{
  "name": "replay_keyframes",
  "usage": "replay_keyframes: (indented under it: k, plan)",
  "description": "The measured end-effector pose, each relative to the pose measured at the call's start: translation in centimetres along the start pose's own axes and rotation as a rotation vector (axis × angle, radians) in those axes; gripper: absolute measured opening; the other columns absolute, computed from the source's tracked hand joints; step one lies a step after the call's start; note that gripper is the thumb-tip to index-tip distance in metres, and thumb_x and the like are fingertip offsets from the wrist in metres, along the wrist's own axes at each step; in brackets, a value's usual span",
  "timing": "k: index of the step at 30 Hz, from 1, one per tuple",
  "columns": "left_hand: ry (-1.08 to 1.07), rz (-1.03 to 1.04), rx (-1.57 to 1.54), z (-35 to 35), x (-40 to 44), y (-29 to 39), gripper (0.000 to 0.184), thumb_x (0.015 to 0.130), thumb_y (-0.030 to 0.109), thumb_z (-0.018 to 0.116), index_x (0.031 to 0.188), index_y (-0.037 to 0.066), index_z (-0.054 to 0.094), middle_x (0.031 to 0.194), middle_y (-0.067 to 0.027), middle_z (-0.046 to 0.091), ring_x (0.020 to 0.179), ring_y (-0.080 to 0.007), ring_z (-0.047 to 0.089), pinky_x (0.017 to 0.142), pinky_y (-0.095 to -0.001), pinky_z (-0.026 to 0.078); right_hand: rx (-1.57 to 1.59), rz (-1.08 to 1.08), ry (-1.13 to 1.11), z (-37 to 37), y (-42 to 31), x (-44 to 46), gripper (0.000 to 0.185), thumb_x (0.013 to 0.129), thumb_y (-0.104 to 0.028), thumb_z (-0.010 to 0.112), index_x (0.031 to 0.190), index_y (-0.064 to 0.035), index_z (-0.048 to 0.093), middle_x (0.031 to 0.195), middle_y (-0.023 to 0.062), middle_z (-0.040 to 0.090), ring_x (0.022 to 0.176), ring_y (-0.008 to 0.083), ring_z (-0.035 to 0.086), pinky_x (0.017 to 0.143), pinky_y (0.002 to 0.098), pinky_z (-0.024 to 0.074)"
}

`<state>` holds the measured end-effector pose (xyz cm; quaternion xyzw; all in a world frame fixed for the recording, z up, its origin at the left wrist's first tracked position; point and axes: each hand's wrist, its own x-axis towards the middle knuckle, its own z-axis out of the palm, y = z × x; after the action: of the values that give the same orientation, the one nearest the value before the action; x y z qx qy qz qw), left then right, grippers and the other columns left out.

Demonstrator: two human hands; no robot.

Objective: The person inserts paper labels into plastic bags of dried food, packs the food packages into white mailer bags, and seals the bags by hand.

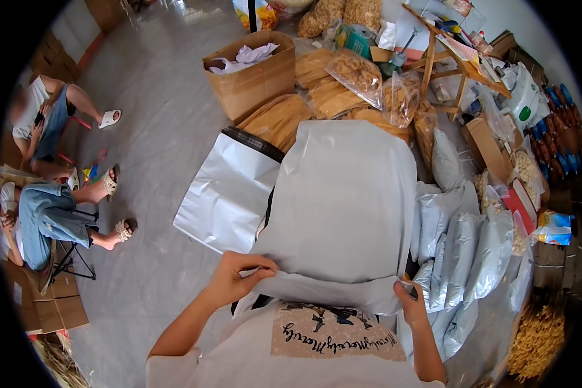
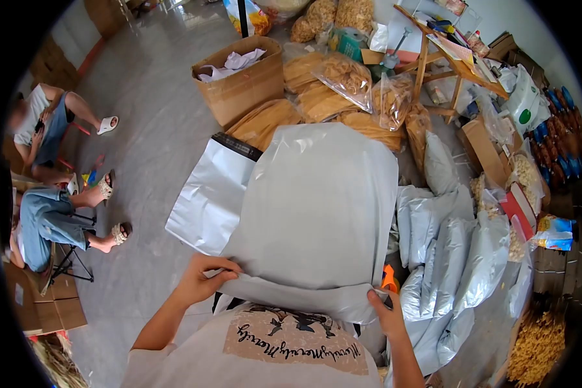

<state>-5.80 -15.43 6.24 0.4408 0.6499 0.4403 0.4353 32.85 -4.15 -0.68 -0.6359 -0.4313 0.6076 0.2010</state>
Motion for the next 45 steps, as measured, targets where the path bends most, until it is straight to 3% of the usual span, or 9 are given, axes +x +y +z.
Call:
replay_keyframes:
  k: [2, 6, 11, 19, 22, 25, 27, 31, 45]
  plan:
    - [-0.134, 0.223, -0.004, -1.0, 0.2, 1.0, 0.008, 0.080, 0.002, 0.059, 0.084, -0.003, 0.063, 0.073, -0.0071, 0.065, 0.066, -0.0083, 0.054, 0.064, -0.0231, 0.043, -0.157, -0.233, -0.054, -1.2, 0.3, -0.5, 0.030, 0.077, -0.023, 0.069, 0.100, -0.0053, 0.060, 0.090, 0.0011, 0.055, 0.083, 0.0099, 0.050, 0.076, 0.0212, 0.0393]
    - [0.033, 0.075, -0.044, 0.7, 1.2, -1.5, 0.008, 0.078, -0.001, 0.059, 0.085, -0.002, 0.064, 0.076, -0.0066, 0.065, 0.070, -0.0094, 0.057, 0.067, -0.0229, 0.044, -0.041, -0.273, -0.055, -2.1, 3.0, 2.0, 0.029, 0.081, -0.025, 0.065, 0.098, -0.0036, 0.056, 0.076, 0.0002, 0.059, 0.064, 0.0085, 0.055, 0.060, 0.0226, 0.0444]
    - [0.035, 0.008, -0.093, 0.9, 1.6, -2.1, 0.010, 0.076, 0.000, 0.063, 0.085, -0.003, 0.063, 0.079, -0.0058, 0.065, 0.072, -0.0090, 0.057, 0.071, -0.0231, 0.045, 0.078, 0.103, -0.103, 0.5, -2.7, 1.0, 0.036, 0.076, -0.022, 0.070, 0.104, -0.0041, 0.057, 0.080, 0.0021, 0.059, 0.068, 0.0078, 0.053, 0.060, 0.0213, 0.0420]
    - [-0.159, 0.171, 0.189, -1.6, 1.7, 0.3, 0.020, 0.071, 0.000, 0.065, 0.091, 0.003, 0.061, 0.081, -0.0086, 0.060, 0.070, -0.0229, 0.056, 0.061, -0.0279, 0.044, -0.773, -0.083, -0.696, 0.6, -11.5, 2.3, 0.022, 0.083, -0.019, 0.058, 0.079, 0.0026, 0.062, 0.053, -0.0039, 0.040, 0.051, 0.0061, 0.030, 0.047, 0.0252, 0.0259]
    - [-0.048, 0.275, 0.184, -1.0, 2.0, -0.3, 0.016, 0.071, -0.001, 0.064, 0.085, 0.002, 0.060, 0.078, -0.0089, 0.058, 0.067, -0.0247, 0.054, 0.058, -0.0300, 0.043, -1.046, -0.328, -0.860, 0.1, -13.2, 3.4, 0.019, 0.082, -0.017, 0.059, 0.080, 0.0010, 0.063, 0.052, 0.0005, 0.047, 0.048, 0.0080, 0.037, 0.045, 0.0235, 0.0319]
    - [0.012, 0.275, 0.227, -0.6, 1.9, -0.9, 0.013, 0.069, -0.002, 0.064, 0.080, 0.003, 0.059, 0.080, -0.0075, 0.059, 0.070, -0.0228, 0.055, 0.061, -0.0308, 0.043, -0.982, -0.507, -0.624, 3.5, -18.1, 0.4, 0.014, 0.080, -0.014, 0.059, 0.081, -0.0003, 0.064, 0.055, 0.0056, 0.055, 0.050, 0.0103, 0.050, 0.049, 0.0217, 0.0405]
    - [0.106, 0.546, 0.462, -0.4, 1.8, -1.2, 0.014, 0.064, -0.003, 0.063, 0.076, 0.004, 0.059, 0.081, -0.0057, 0.059, 0.073, -0.0219, 0.055, 0.064, -0.0316, 0.042, -0.748, -0.578, -0.493, 7.9, -20.3, -1.3, 0.012, 0.081, -0.011, 0.059, 0.086, -0.0005, 0.063, 0.067, 0.0079, 0.063, 0.062, 0.0124, 0.060, 0.055, 0.0226, 0.0464]
    - [0.248, 0.745, 0.581, 0.2, 1.7, -1.6, 0.018, 0.059, -0.001, 0.063, 0.075, 0.007, 0.060, 0.082, -0.0039, 0.058, 0.077, -0.0212, 0.055, 0.067, -0.0322, 0.040, -0.649, -1.092, -0.680, 15.1, -19.1, -1.0, 0.013, 0.080, -0.009, 0.057, 0.091, -0.0021, 0.062, 0.087, 0.0074, 0.061, 0.076, 0.0218, 0.059, 0.062, 0.0281, 0.0480]
    - [0.449, 0.983, 0.843, 0.0, 0.8, -0.7, 0.016, 0.053, 0.007, 0.068, 0.066, 0.011, 0.060, 0.086, -0.0017, 0.056, 0.078, -0.0179, 0.046, 0.072, -0.0344, 0.034, -0.921, -1.278, -0.635, 21.8, -16.9, -1.9, 0.007, 0.073, -0.012, 0.060, 0.076, -0.0059, 0.059, 0.072, 0.0046, 0.053, 0.070, 0.0211, 0.055, 0.056, 0.0318, 0.0466]
